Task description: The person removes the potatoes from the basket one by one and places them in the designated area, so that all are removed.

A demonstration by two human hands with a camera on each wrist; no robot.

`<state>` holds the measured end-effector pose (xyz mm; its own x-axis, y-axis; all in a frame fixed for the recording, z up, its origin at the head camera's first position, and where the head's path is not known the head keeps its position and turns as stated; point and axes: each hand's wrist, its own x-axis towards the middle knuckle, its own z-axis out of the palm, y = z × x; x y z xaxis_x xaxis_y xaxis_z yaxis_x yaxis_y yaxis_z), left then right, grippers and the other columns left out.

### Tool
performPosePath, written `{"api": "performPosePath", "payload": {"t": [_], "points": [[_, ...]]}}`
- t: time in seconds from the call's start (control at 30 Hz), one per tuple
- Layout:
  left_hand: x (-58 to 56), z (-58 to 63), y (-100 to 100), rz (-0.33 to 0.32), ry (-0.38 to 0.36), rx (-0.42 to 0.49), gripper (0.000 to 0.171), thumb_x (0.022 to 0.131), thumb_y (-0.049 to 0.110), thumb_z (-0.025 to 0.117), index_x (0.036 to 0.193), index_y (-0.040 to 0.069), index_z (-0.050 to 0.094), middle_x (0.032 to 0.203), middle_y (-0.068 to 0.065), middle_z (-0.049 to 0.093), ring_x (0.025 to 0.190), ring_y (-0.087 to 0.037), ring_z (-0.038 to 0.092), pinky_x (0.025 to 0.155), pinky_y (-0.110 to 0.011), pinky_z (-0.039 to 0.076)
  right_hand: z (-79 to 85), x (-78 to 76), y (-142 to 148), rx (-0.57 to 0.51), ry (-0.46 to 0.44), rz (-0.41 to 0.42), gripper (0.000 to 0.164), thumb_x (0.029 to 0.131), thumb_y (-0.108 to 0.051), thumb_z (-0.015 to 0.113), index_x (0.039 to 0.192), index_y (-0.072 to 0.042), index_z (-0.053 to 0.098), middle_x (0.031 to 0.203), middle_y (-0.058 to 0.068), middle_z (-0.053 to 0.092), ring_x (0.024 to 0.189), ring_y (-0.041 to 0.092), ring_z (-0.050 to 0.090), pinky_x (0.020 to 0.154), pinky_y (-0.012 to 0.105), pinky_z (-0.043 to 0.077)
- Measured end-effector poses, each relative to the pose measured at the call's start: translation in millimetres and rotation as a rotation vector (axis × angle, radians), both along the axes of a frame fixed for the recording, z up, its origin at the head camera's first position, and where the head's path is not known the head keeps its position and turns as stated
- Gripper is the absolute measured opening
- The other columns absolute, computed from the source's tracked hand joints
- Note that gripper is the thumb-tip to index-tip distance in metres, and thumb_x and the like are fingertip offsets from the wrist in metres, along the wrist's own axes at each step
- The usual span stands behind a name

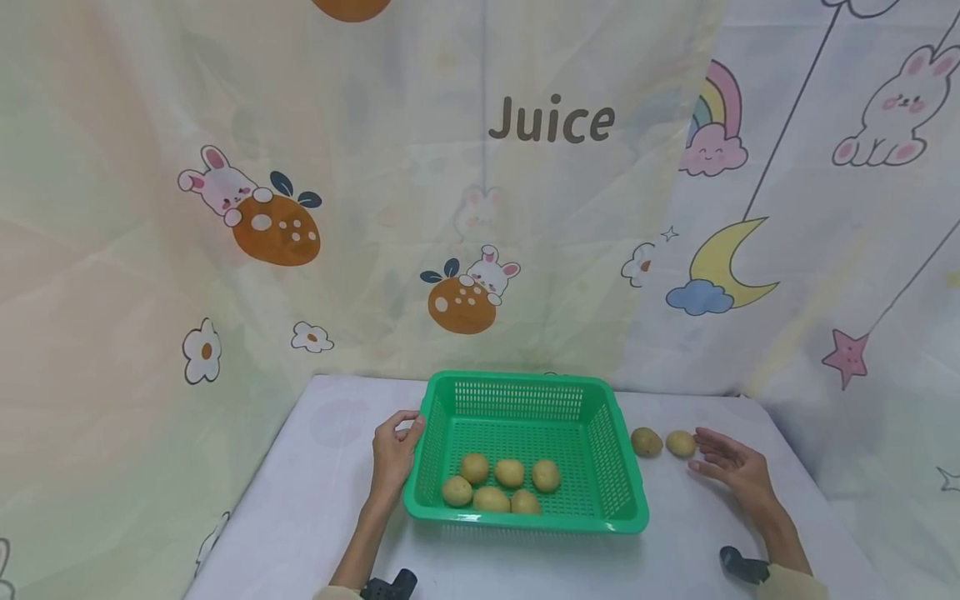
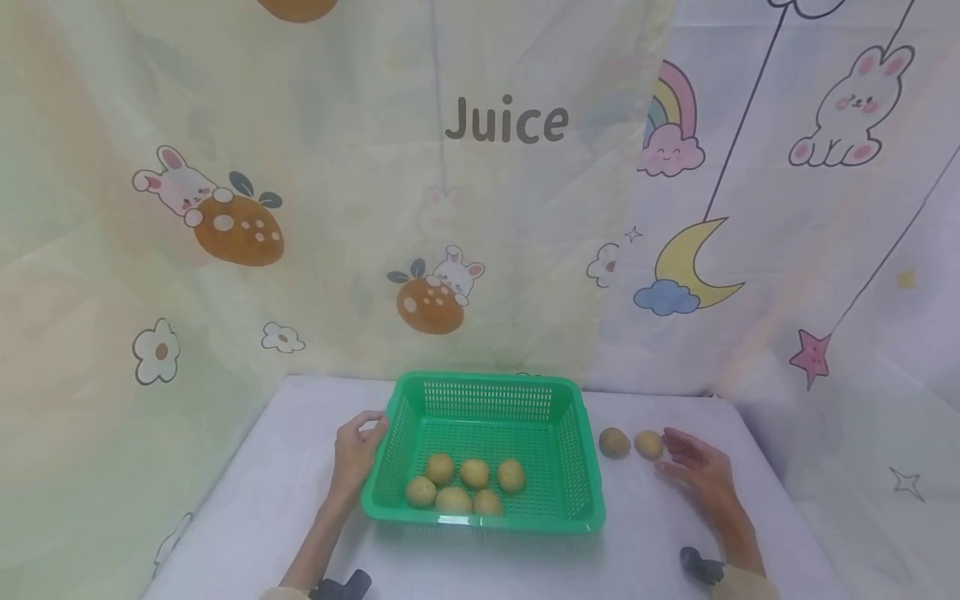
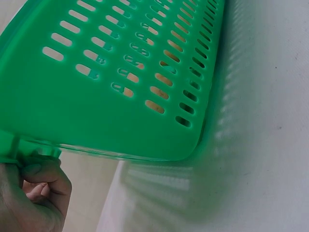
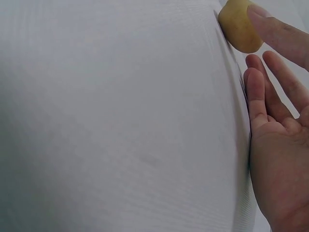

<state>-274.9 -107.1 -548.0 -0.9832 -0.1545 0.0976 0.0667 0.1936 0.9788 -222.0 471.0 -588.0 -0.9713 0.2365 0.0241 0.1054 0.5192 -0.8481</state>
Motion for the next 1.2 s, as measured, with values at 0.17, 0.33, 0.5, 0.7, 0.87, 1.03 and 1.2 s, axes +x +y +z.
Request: {"api": "performPosePath", "payload": {"t": [0.17,0.33,0.5,0.7,0.87,1.03,1.2], "points": [[0.7,0.0,0,0.004,-0.01,0.01,0.031,0.112,0.021,0.064,0.131,-0.003,0.071,0.083,-0.021,0.081,0.062,-0.02,0.075,0.055,-0.024,0.058,-0.9,-0.9,1,-0.001,-0.02,-0.011,0.09,0.091,-0.034,0.091,0.162,-0.003,0.047,0.146,-0.001,0.069,0.104,-0.025,0.055,0.089,0.001,0.048],[1.4,-1.1,0,0.006,-0.019,0.004,0.03,0.111,0.02,0.064,0.13,-0.002,0.071,0.083,-0.02,0.08,0.062,-0.019,0.075,0.055,-0.024,0.057,1.8,4.1,-1,-0.039,-0.006,-0.023,0.088,0.094,-0.032,0.088,0.163,-0.001,0.044,0.131,-0.02,0.073,0.101,-0.026,0.057,0.086,0.001,0.049],[0.2,-1.9,0,0.005,-0.007,-0.007,0.031,0.111,0.02,0.064,0.13,-0.003,0.071,0.079,-0.019,0.08,0.06,-0.018,0.073,0.054,-0.024,0.056,7.0,10.1,-4,-0.075,0.097,-0.068,0.078,0.097,-0.023,0.086,0.16,0.003,0.047,0.116,-0.025,0.077,0.098,-0.022,0.065,0.082,0.004,0.053],[-1.6,-2.4,-1,0.007,0.005,-0.015,0.031,0.111,0.021,0.064,0.13,-0.003,0.071,0.079,-0.018,0.08,0.06,-0.017,0.073,0.054,-0.025,0.057,21.6,15.0,-9,0.021,0.158,-0.125,0.078,0.095,-0.03,0.088,0.159,-0.002,0.052,0.12,-0.018,0.078,0.098,-0.024,0.061,0.079,0.002,0.051],[-1.7,-3.9,-2,0.018,0.001,-0.023,0.03,0.112,0.021,0.064,0.129,-0.001,0.072,0.081,-0.017,0.081,0.061,-0.015,0.073,0.055,-0.025,0.057,34.9,17.7,-12,0.031,0.215,-0.123,0.078,0.095,-0.028,0.089,0.16,-0.005,0.052,0.121,-0.027,0.074,0.103,-0.025,0.06,0.083,0.001,0.05],[-2.3,-3.7,-3,0.004,-0.001,-0.014,0.029,0.112,0.02,0.064,0.13,-0.001,0.071,0.083,-0.018,0.081,0.062,-0.017,0.073,0.056,-0.025,0.057,46.6,21.5,-19,0.056,0.322,-0.083,0.074,0.091,-0.015,0.091,0.156,-0.004,0.057,0.122,-0.031,0.072,0.107,-0.022,0.062,0.09,0.001,0.05],[-1.3,-3.4,-2,-0.002,-0.01,-0.012,0.03,0.112,0.021,0.063,0.13,-0.002,0.071,0.081,-0.017,0.08,0.062,-0.017,0.073,0.056,-0.025,0.057,60.4,32.2,-36,0.076,0.386,-0.053,0.07,0.09,-0.01,0.091,0.153,-0.004,0.061,0.124,-0.03,0.073,0.108,-0.019,0.066,0.091,0.002,0.051]]}}
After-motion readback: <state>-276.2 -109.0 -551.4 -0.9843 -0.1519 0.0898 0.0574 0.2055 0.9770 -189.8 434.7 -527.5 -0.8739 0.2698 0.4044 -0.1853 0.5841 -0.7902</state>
